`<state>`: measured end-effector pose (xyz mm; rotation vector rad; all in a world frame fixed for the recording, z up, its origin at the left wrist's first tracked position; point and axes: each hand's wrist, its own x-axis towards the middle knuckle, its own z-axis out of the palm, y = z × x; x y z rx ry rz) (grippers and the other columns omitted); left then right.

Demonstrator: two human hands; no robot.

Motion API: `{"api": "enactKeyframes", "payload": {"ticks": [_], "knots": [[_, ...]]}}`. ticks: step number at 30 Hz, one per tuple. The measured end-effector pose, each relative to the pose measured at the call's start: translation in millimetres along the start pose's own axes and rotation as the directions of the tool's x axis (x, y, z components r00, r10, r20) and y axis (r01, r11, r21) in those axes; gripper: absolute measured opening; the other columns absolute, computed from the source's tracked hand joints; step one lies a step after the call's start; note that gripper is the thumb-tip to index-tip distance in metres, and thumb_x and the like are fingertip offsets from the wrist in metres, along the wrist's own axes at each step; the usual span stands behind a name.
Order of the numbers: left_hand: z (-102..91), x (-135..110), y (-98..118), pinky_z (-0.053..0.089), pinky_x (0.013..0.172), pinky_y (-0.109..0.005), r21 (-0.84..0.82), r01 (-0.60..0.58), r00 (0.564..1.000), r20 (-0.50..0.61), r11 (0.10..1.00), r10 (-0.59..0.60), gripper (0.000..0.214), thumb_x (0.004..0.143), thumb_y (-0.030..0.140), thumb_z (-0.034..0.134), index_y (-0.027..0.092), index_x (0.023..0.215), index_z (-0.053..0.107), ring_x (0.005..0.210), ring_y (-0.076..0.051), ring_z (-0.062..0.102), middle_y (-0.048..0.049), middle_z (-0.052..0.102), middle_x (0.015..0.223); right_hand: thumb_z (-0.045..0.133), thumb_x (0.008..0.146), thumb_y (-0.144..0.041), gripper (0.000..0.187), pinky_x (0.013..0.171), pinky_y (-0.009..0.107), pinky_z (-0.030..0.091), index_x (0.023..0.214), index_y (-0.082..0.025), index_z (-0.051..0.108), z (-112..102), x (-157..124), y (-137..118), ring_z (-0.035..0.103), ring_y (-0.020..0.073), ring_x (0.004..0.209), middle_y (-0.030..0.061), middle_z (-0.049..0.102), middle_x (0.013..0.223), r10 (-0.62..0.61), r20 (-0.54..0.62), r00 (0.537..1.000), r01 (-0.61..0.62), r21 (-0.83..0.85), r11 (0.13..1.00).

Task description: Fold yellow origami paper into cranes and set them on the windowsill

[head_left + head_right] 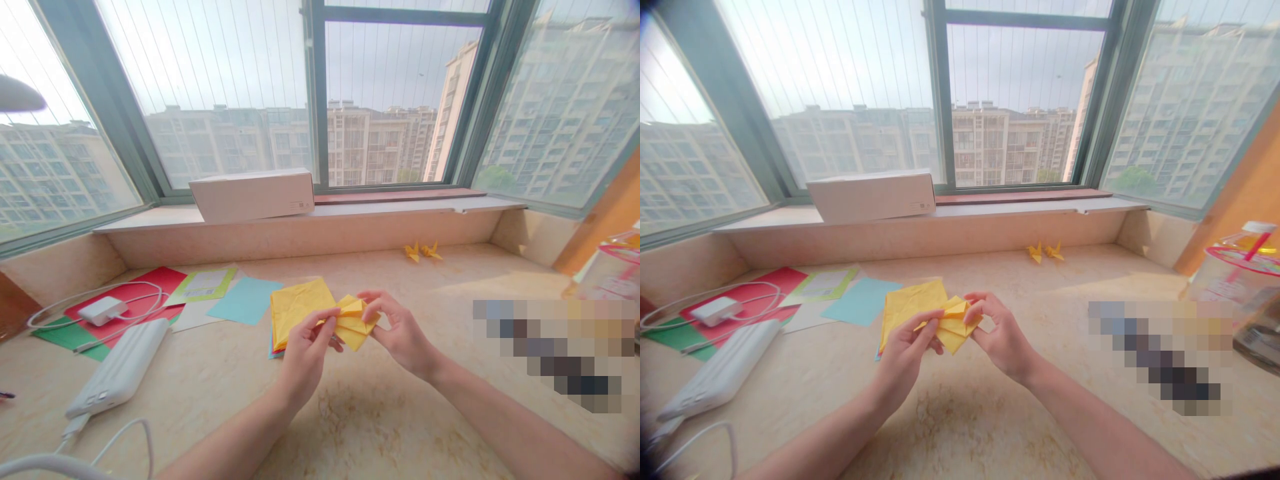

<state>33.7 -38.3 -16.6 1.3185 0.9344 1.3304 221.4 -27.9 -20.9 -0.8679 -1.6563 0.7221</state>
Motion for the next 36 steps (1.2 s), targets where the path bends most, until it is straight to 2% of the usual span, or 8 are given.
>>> {"api": "enactKeyframes", "payload": {"ticks": [5,9,13,18,22,26,31,36], "knots": [[0.4,2.0,1.4,0.058,0.078,-0.033,-0.076,-0.010,0.996,-0.090,0.997,0.004,0.028,0.078,0.037,0.071,0.016,0.097,0.072,0.086,-0.022,0.071,-0.0068,0.074,0.093,0.067,0.080,-0.021,0.013,0.098,0.039,0.045,0.093,-0.025,0.063,3.4,-2.2,1.4,0.054,0.0229,0.119,0.0070,0.056,0.122,-0.020,0.059,0.998,0.020,-0.005,1.000],[0.2,2.2,1.7,0.058,0.081,-0.036,-0.127,0.003,0.994,-0.106,0.992,-0.017,0.031,0.077,0.037,0.072,0.015,0.099,0.071,0.089,-0.024,0.071,-0.0077,0.075,0.095,0.065,0.083,-0.025,0.029,0.089,0.036,0.050,0.111,-0.028,0.056,5.2,-5.9,1.0,0.058,0.0208,0.109,0.0069,0.054,0.129,0.030,0.136,0.990,-0.042,0.088,0.995],[-1.2,1.5,0.0,0.058,0.081,-0.036,-0.081,-0.019,0.994,-0.108,0.997,0.010,0.030,0.077,0.036,0.073,0.016,0.098,0.073,0.091,-0.024,0.069,-0.0082,0.074,0.098,0.060,0.089,-0.033,0.034,0.089,0.038,0.050,0.122,-0.027,0.052,4.3,-8.0,-1.3,0.062,0.0199,0.098,0.0076,0.061,0.120,0.113,0.184,0.976,-0.144,0.166,0.976],[-1.1,-1.3,0.5,0.057,0.075,-0.028,0.058,-0.084,0.993,-0.078,0.995,0.088,0.018,0.077,0.033,0.073,0.017,0.086,0.076,0.085,-0.020,0.068,-0.0066,0.073,0.090,0.065,0.087,-0.037,0.038,0.086,0.036,0.052,0.119,-0.027,0.048,6.9,-4.0,1.8,0.065,0.0203,0.098,0.0063,0.066,0.109,0.163,0.132,0.978,-0.198,0.318,0.927],[0.0,-3.1,-0.6,0.057,0.069,-0.027,0.070,-0.079,0.995,-0.047,0.994,0.083,0.019,0.078,0.035,0.072,0.017,0.082,0.074,0.078,-0.018,0.067,-0.0056,0.072,0.082,0.067,0.085,-0.035,0.044,0.079,0.032,0.054,0.122,-0.029,0.045,9.0,-1.0,4.2,0.067,0.0181,0.089,0.0019,0.069,0.096,0.189,0.120,0.975,-0.222,0.408,0.886],[-0.3,-2.6,-3.2,0.058,0.063,-0.028,0.023,-0.047,0.998,-0.036,0.999,0.048,0.025,0.079,0.040,0.070,0.015,0.080,0.070,0.072,-0.018,0.066,-0.0051,0.070,0.078,0.065,0.085,-0.036,0.020,0.080,0.030,0.053,0.101,-0.023,0.064,7.1,-2.0,1.1,0.067,0.0174,0.089,0.0033,0.071,0.095,0.190,0.134,0.973,-0.227,0.367,0.902],[0.6,-1.7,-1.8,0.056,0.060,-0.024,0.025,-0.055,0.995,-0.077,0.998,0.056,0.024,0.079,0.037,0.070,0.016,0.086,0.062,0.069,-0.015,0.065,-0.0010,0.066,0.075,0.064,0.086,-0.037,0.022,0.085,0.032,0.052,0.102,-0.022,0.070,4.2,-3.9,-4.0,0.066,0.0192,0.095,0.0055,0.072,0.103,0.225,0.167,0.960,-0.268,0.311,0.912],[4.4,-6.6,4.3,0.055,0.058,-0.022,-0.023,-0.049,0.998,-0.042,0.999,0.048,0.032,0.079,0.035,0.070,0.020,0.099,0.050,0.062,-0.011,0.063,0.0062,0.055,0.071,0.071,0.081,-0.033,0.021,0.083,0.032,0.052,0.098,-0.022,0.070,7.3,-3.6,1.2,0.066,0.0182,0.091,0.0041,0.071,0.097,0.233,0.107,0.966,-0.255,0.312,0.915]]}}
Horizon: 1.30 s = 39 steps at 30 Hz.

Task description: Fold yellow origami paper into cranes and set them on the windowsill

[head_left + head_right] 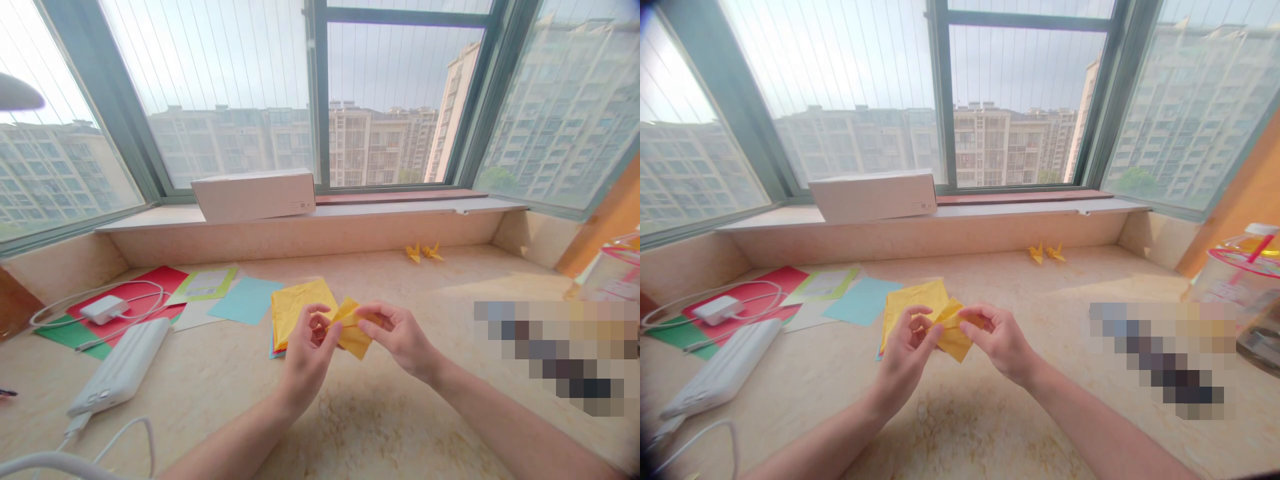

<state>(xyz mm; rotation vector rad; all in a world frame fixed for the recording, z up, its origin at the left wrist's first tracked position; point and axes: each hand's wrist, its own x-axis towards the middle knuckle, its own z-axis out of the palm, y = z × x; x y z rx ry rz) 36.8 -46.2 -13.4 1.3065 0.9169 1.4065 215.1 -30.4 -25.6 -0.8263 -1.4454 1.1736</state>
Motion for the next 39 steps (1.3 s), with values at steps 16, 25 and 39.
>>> {"api": "enactKeyframes", "payload": {"ticks": [16,25,39], "knots": [[3.1,-6,-11,0.049,0.046,-0.021,0.224,0.044,0.975,0.201,0.974,-0.090,0.033,0.089,0.045,0.054,0.014,0.077,0.058,0.046,-0.012,0.060,-0.0007,0.062,0.056,0.076,0.075,-0.034,0.043,0.072,0.030,0.052,0.111,-0.021,0.056,10,2,-3,0.066,0.0175,0.081,0.0031,0.070,0.089,0.046,-0.094,0.994,-0.036,0.100,0.994],[5.7,-5,-3,0.051,0.043,-0.024,0.206,0.171,0.947,0.237,0.964,-0.218,0.037,0.083,0.050,0.060,0.013,0.084,0.060,0.046,-0.015,0.063,-0.0010,0.063,0.060,0.075,0.074,-0.036,0.021,0.062,0.028,0.048,0.079,-0.018,0.066,22,2,6,0.060,0.0154,0.068,0.0017,0.067,0.074,0.025,-0.193,0.981,-0.020,0.027,0.999],[13.8,-1,2,0.051,0.047,-0.025,0.313,0.090,0.987,0.096,0.946,-0.125,0.034,0.087,0.046,0.056,0.013,0.085,0.066,0.049,-0.017,0.065,-0.0034,0.068,0.059,0.067,0.081,-0.032,0.013,0.065,0.028,0.047,0.086,-0.020,0.072,23,4,-1,0.058,0.0146,0.069,0.0023,0.071,0.077,-0.153,-0.248,0.957,0.100,-0.211,0.972]]}}
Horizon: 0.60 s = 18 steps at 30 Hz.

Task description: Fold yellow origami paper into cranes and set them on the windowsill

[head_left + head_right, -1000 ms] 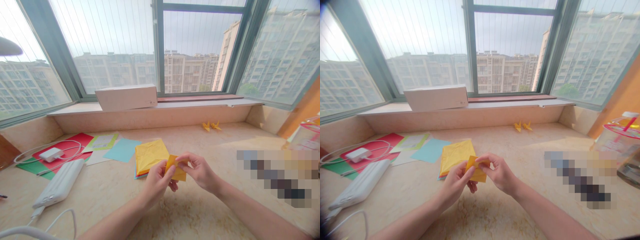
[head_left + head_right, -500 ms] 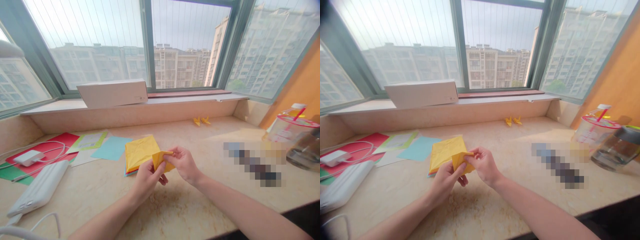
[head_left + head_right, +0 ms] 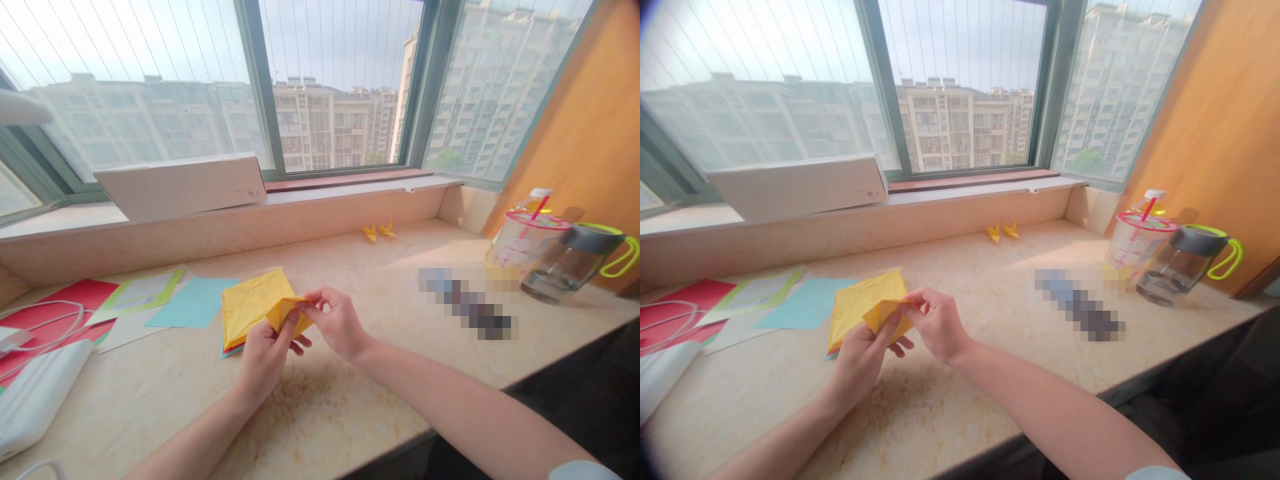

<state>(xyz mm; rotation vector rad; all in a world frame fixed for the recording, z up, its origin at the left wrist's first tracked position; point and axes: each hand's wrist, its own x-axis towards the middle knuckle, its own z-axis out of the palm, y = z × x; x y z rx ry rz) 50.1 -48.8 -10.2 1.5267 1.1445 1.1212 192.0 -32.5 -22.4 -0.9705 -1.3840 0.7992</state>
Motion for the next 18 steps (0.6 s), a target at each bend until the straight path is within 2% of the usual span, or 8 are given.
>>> {"api": "enactKeyframes", "payload": {"ticks": [5,8,10,15,18], "knots": [[-7.5,2,1,0.054,0.057,-0.028,0.024,-0.042,0.999,0.016,0.999,0.041,0.035,0.086,0.047,0.057,0.013,0.085,0.068,0.063,-0.020,0.068,-0.0052,0.071,0.070,0.063,0.085,-0.033,0.016,0.066,0.029,0.049,0.086,-0.021,0.074,-2,1,4,0.062,0.0150,0.071,0.0031,0.073,0.083,-0.087,0.091,0.992,0.079,0.088,0.993],[-12.2,6,-1,0.050,0.057,-0.024,0.129,-0.131,0.987,-0.071,0.983,0.141,0.031,0.083,0.045,0.062,0.015,0.082,0.068,0.065,-0.017,0.064,-0.0030,0.069,0.070,0.064,0.085,-0.037,0.020,0.065,0.029,0.049,0.087,-0.021,0.075,-7,4,6,0.063,0.0154,0.070,0.0030,0.073,0.080,-0.109,0.156,0.982,0.101,0.057,0.993],[-13.3,8,-1,0.048,0.056,-0.022,0.161,-0.145,0.980,-0.111,0.976,0.164,0.030,0.080,0.045,0.066,0.015,0.081,0.067,0.066,-0.016,0.062,-0.0023,0.068,0.071,0.064,0.086,-0.038,0.020,0.066,0.030,0.050,0.088,-0.021,0.076,-13,7,6,0.064,0.0159,0.071,0.0030,0.073,0.080,-0.133,0.193,0.972,0.135,0.006,0.991],[-11.3,8,-3,0.051,0.058,-0.023,0.046,-0.029,0.998,-0.047,0.999,0.031,0.034,0.081,0.048,0.065,0.014,0.087,0.067,0.068,-0.017,0.061,-0.0036,0.068,0.076,0.057,0.091,-0.037,0.023,0.076,0.031,0.051,0.098,-0.026,0.076,-26,11,4,0.065,0.0168,0.083,0.0030,0.072,0.089,-0.228,0.291,0.929,0.237,0.006,0.972],[-11.0,7,-5,0.052,0.059,-0.024,-0.048,0.011,1.000,-0.003,0.999,-0.011,0.035,0.084,0.048,0.061,0.014,0.088,0.067,0.069,-0.016,0.061,-0.0038,0.068,0.079,0.057,0.092,-0.033,0.022,0.077,0.029,0.052,0.101,-0.028,0.075,-31,12,3,0.065,0.0165,0.087,0.0035,0.070,0.095,-0.269,0.336,0.903,0.275,0.033,0.961]]}}
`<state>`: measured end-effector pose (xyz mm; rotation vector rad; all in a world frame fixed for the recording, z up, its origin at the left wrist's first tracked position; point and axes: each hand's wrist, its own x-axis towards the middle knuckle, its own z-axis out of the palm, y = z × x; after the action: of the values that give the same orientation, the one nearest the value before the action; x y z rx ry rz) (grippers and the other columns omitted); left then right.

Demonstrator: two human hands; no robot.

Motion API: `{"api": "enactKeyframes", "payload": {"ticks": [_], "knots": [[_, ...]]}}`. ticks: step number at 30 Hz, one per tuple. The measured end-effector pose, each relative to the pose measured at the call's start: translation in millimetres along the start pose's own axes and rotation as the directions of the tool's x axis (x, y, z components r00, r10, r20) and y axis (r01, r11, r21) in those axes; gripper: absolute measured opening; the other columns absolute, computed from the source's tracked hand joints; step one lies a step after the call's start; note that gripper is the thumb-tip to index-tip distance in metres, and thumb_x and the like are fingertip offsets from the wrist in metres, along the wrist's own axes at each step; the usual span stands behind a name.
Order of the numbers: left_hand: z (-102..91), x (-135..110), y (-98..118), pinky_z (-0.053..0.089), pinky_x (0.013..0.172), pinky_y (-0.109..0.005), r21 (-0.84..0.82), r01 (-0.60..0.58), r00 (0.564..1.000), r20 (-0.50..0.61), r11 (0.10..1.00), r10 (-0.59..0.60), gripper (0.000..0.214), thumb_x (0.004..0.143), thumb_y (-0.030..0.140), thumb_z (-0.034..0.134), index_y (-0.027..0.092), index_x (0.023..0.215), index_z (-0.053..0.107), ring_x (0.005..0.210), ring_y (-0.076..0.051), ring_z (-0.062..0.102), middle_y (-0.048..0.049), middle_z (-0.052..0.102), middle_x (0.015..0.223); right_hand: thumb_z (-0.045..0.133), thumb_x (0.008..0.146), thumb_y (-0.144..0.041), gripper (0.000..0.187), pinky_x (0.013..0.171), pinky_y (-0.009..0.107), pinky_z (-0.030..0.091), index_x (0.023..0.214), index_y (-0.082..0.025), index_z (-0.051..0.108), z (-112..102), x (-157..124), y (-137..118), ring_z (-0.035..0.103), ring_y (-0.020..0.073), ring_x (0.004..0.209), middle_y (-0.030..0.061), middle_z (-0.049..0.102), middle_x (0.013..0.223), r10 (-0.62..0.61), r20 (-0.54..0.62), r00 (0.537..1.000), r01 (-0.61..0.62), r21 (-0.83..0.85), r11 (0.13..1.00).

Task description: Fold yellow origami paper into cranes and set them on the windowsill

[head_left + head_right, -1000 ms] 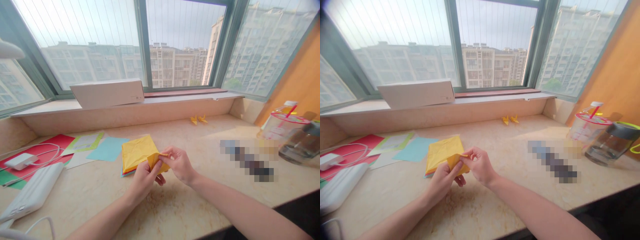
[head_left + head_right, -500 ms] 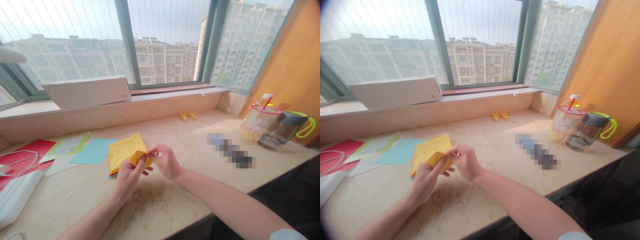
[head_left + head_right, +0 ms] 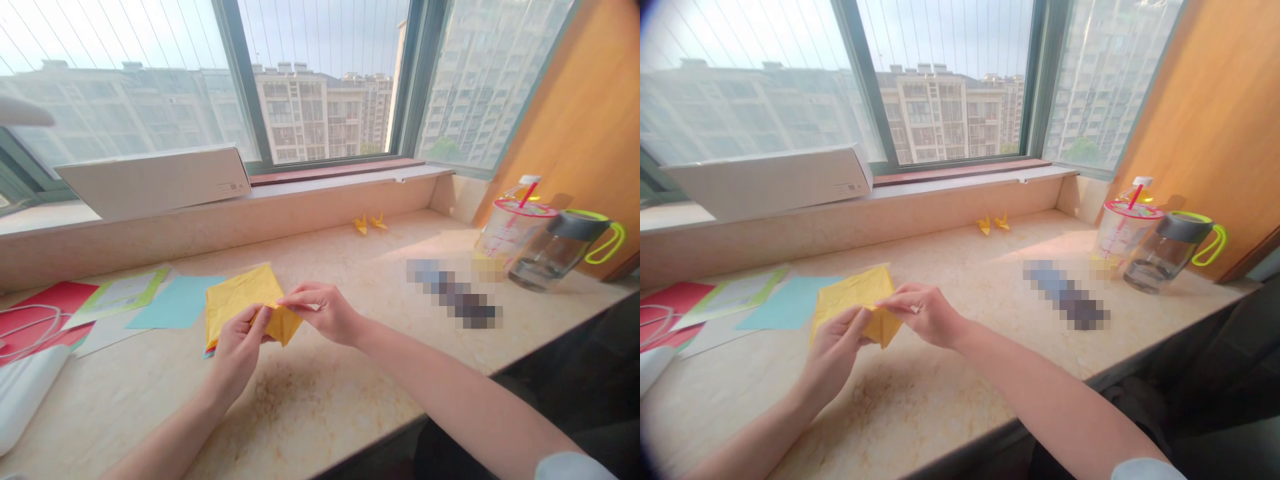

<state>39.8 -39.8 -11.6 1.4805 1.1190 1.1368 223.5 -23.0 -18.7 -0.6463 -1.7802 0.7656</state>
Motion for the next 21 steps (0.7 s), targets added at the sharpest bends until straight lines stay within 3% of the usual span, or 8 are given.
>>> {"api": "enactKeyframes", "payload": {"ticks": [12,18,21], "knots": [[-0.1,-4.5,-4.9,0.054,0.062,-0.029,-0.244,0.045,0.996,0.081,0.969,-0.026,0.041,0.088,0.052,0.054,0.013,0.085,0.067,0.070,-0.019,0.065,-0.0058,0.069,0.075,0.051,0.091,-0.015,0.034,0.083,0.034,0.053,0.113,-0.032,0.071,-7.2,-1.3,3.4,0.064,0.0170,0.093,0.0053,0.067,0.104,-0.101,0.146,0.984,0.120,-0.132,0.984],[2.0,-4.6,-1.6,0.056,0.064,-0.029,-0.131,0.037,0.998,0.052,0.991,-0.031,0.035,0.085,0.046,0.061,0.013,0.094,0.066,0.068,-0.017,0.065,-0.0050,0.070,0.080,0.053,0.087,-0.014,0.030,0.082,0.034,0.053,0.104,-0.027,0.074,-3.7,-3.3,-1.3,0.064,0.0179,0.092,0.0059,0.068,0.101,-0.007,0.088,0.996,0.019,-0.132,0.991],[1.1,-4.2,-3.5,0.054,0.064,-0.027,-0.037,-0.037,0.999,0.007,0.999,0.038,0.031,0.086,0.043,0.060,0.014,0.093,0.067,0.070,-0.016,0.065,-0.0045,0.070,0.079,0.057,0.088,-0.023,0.024,0.084,0.037,0.052,0.105,-0.024,0.073,-1.3,-2.9,-3.5,0.065,0.0191,0.091,0.0059,0.071,0.098,0.141,0.050,0.989,-0.137,-0.077,0.987]]}}
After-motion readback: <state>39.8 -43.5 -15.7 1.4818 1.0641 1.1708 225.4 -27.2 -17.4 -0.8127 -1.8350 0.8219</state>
